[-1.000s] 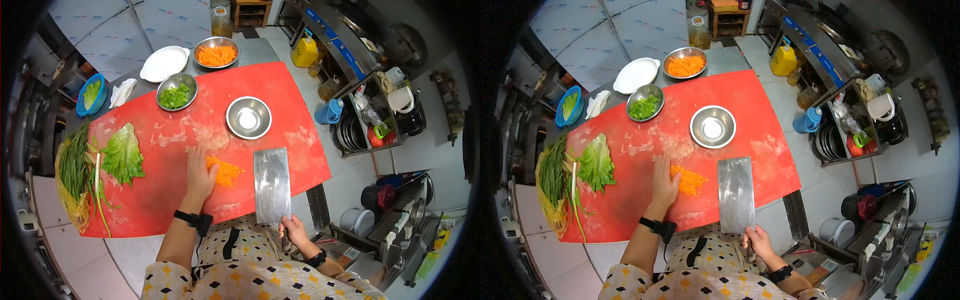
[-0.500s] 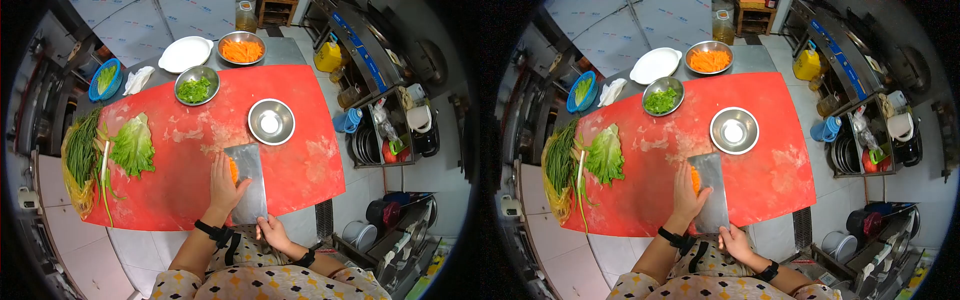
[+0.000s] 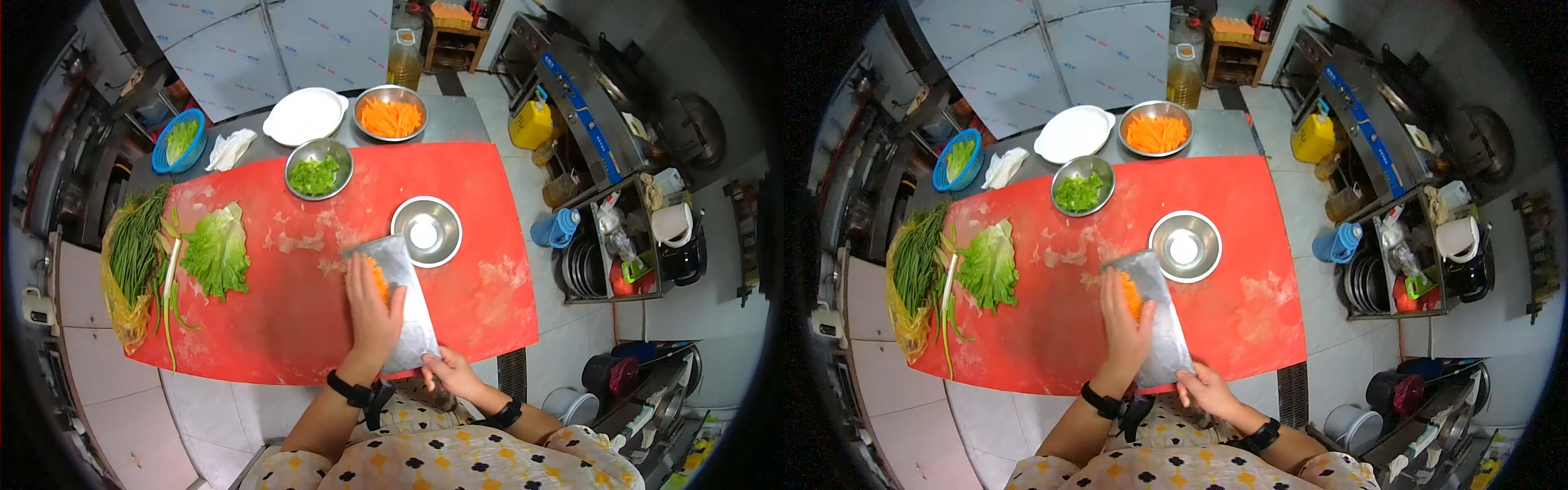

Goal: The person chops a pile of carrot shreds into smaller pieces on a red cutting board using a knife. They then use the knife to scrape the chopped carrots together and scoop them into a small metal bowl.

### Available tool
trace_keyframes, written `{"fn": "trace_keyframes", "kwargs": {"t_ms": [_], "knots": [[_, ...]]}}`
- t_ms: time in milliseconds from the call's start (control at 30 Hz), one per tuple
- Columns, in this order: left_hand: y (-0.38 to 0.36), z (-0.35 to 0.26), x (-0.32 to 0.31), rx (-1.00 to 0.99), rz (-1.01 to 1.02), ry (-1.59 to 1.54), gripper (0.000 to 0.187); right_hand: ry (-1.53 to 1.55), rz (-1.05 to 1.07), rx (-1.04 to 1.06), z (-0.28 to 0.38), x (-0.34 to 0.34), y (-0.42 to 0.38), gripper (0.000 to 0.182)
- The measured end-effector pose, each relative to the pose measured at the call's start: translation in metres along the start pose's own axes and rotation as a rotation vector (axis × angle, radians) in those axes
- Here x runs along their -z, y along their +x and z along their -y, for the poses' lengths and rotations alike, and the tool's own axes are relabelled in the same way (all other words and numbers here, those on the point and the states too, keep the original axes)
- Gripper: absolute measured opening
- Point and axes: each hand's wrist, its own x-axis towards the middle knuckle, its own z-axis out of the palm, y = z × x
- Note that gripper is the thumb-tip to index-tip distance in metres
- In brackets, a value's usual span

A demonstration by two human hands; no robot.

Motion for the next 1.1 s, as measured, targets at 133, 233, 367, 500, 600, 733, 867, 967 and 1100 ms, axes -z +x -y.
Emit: {"fn": "trace_keyframes", "kwargs": {"t_ms": [133, 233, 367, 500, 600, 733, 867, 967, 1100], "knots": [[0.03, -0.037, -0.04, -0.088, 0.062, -0.047, 0.072, -0.012, -0.139, 0.056, 0.033, 0.038, -0.019, 0.019], [0.046, -0.05, -0.063, -0.253, 0.214, 0.082, 0.058, 0.154, -0.195, 0.042, 0.05, 0.06, -0.023, 0.018], [0.064, -0.047, -0.076, -0.357, 0.255, 0.138, 0.038, 0.188, -0.159, -0.046, 0.074, 0.078, -0.02, 0.017], [0.082, -0.035, -0.086, -0.404, 0.264, 0.145, 0.03, 0.18, -0.155, -0.043, 0.081, 0.089, -0.009, 0.017], [0.09, -0.028, -0.094, -0.407, 0.267, 0.1, 0.028, 0.216, -0.114, -0.035, 0.086, 0.098, -0.006, 0.016], [0.096, -0.017, -0.105, -0.365, 0.188, 0.044, 0.026, 0.145, -0.124, -0.078, 0.093, 0.108, -0.013, 0.013], [0.102, -0.01, -0.111, -0.394, 0.088, 0.032, 0.023, 0.078, -0.169, -0.111, 0.105, 0.111, -0.033, 0.013], [0.105, 0.007, -0.111, -0.364, 0.038, 0.049, 0.022, -0.052, -0.206, -0.11, 0.098, 0.128, -0.054, 0.014], [0.105, 0.019, -0.117, -0.375, 0.013, 0.099, 0.021, -0.157, -0.326, 0.019, 0.101, 0.134, -0.084, 0.015]]}}
